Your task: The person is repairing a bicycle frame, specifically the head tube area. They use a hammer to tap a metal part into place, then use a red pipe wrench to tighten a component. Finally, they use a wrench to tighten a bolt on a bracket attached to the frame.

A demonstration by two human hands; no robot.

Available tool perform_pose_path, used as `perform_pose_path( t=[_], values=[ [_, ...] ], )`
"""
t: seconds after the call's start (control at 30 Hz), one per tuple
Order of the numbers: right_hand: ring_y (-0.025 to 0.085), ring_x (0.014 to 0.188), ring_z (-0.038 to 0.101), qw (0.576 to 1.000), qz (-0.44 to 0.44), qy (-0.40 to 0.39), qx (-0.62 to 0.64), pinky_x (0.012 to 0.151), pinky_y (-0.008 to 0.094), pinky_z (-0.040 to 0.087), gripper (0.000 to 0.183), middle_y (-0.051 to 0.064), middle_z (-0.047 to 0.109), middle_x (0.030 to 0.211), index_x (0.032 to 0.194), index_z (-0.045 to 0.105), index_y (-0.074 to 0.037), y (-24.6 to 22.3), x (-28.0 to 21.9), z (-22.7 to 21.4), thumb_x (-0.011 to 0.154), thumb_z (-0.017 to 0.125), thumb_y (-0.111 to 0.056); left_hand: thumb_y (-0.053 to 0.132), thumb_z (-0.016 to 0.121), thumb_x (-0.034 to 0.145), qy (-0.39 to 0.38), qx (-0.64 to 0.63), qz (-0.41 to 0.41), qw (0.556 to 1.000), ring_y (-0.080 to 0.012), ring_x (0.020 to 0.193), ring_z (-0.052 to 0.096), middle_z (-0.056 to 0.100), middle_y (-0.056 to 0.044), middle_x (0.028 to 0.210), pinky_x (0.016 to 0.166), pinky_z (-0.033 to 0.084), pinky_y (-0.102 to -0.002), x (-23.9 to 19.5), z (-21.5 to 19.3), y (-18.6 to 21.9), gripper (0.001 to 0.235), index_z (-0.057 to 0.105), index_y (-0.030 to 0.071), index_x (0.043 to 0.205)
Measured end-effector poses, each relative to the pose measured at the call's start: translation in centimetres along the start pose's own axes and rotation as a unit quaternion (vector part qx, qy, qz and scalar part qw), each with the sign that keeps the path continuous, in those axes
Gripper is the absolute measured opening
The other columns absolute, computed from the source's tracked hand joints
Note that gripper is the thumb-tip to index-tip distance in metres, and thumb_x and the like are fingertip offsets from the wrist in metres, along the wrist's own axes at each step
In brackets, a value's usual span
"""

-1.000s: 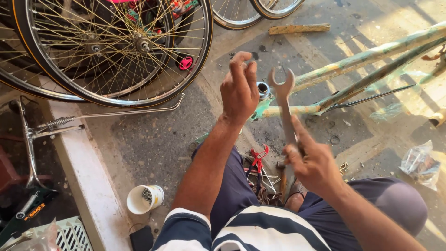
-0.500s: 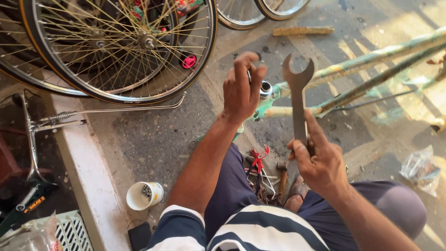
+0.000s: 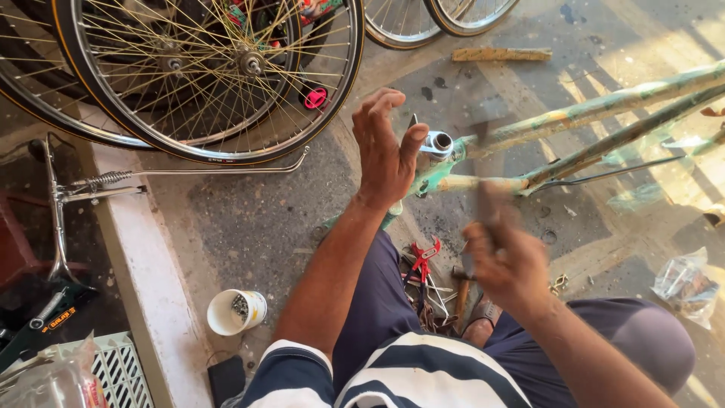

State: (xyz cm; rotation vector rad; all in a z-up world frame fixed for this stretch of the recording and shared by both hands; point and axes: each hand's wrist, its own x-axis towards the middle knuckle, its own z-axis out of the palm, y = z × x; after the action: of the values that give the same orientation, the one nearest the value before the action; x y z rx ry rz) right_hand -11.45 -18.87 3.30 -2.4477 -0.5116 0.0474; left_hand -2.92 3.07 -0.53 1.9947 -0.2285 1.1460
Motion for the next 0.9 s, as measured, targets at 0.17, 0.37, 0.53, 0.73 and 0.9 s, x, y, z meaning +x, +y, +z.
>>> perform_pose_path(
  t=[0.17, 0.37, 0.53, 0.73, 0.9],
  values=[
    [0.026, 0.077, 0.078, 0.995, -0.035, 0.067, 0.068, 0.073, 0.039, 0.062, 0.075, 0.017, 0.077, 0.092, 0.162, 0.027, -0.016, 0.2, -0.9, -0.3, 0.096, 0.063, -0.014, 0.062, 0.031, 0.113, 0.010, -0.058, -0.017, 0.998, -0.0279, 0.134, 0.046, 0.052, -0.012, 0.138, 0.119, 0.035, -0.045, -0.6, -0.3, 0.2, 0.063, 0.046, 0.006, 0.138],
    [0.028, 0.067, 0.075, 0.999, -0.042, -0.008, -0.028, 0.065, 0.043, 0.060, 0.077, 0.017, 0.077, 0.083, 0.161, 0.031, -0.015, 0.9, 0.0, 0.4, 0.091, 0.064, -0.012, 0.068, 0.027, 0.109, 0.030, -0.089, -0.075, 0.993, -0.0279, 0.131, 0.049, 0.054, -0.013, 0.137, 0.111, 0.040, -0.043, -0.8, 0.1, -0.1, 0.071, 0.049, 0.005, 0.135],
    [0.020, 0.075, 0.077, 0.984, -0.116, 0.112, 0.070, 0.063, 0.037, 0.063, 0.069, 0.016, 0.077, 0.091, 0.161, 0.033, -0.009, 1.7, -0.8, 0.8, 0.099, 0.063, -0.012, 0.059, 0.044, 0.109, 0.035, -0.124, -0.005, 0.992, -0.0284, 0.125, 0.052, 0.053, -0.013, 0.131, 0.110, 0.042, -0.043, -1.7, 1.5, 0.8, 0.060, 0.045, 0.002, 0.130],
    [0.024, 0.053, 0.058, 0.966, -0.106, 0.233, -0.032, 0.053, 0.039, 0.047, 0.057, 0.013, 0.061, 0.063, 0.146, 0.052, 0.003, 7.3, 1.9, 1.3, 0.095, 0.072, -0.015, 0.018, 0.055, 0.111, 0.037, -0.125, -0.048, 0.990, -0.0314, 0.086, 0.059, 0.058, -0.015, 0.096, 0.079, 0.049, -0.043, -2.8, 2.9, 2.2, 0.018, 0.048, 0.002, 0.107],
    [0.031, 0.076, 0.060, 0.889, -0.147, 0.433, -0.031, 0.071, 0.041, 0.051, 0.013, 0.015, 0.061, 0.098, 0.123, 0.046, -0.003, 9.8, 8.0, -1.0, 0.116, 0.053, -0.011, 0.014, 0.052, 0.112, 0.077, -0.082, -0.027, 0.993, -0.0286, 0.070, 0.057, 0.054, -0.013, 0.083, 0.065, 0.047, -0.041, -2.0, 3.0, 2.8, 0.015, 0.046, 0.003, 0.104]
  ],
)
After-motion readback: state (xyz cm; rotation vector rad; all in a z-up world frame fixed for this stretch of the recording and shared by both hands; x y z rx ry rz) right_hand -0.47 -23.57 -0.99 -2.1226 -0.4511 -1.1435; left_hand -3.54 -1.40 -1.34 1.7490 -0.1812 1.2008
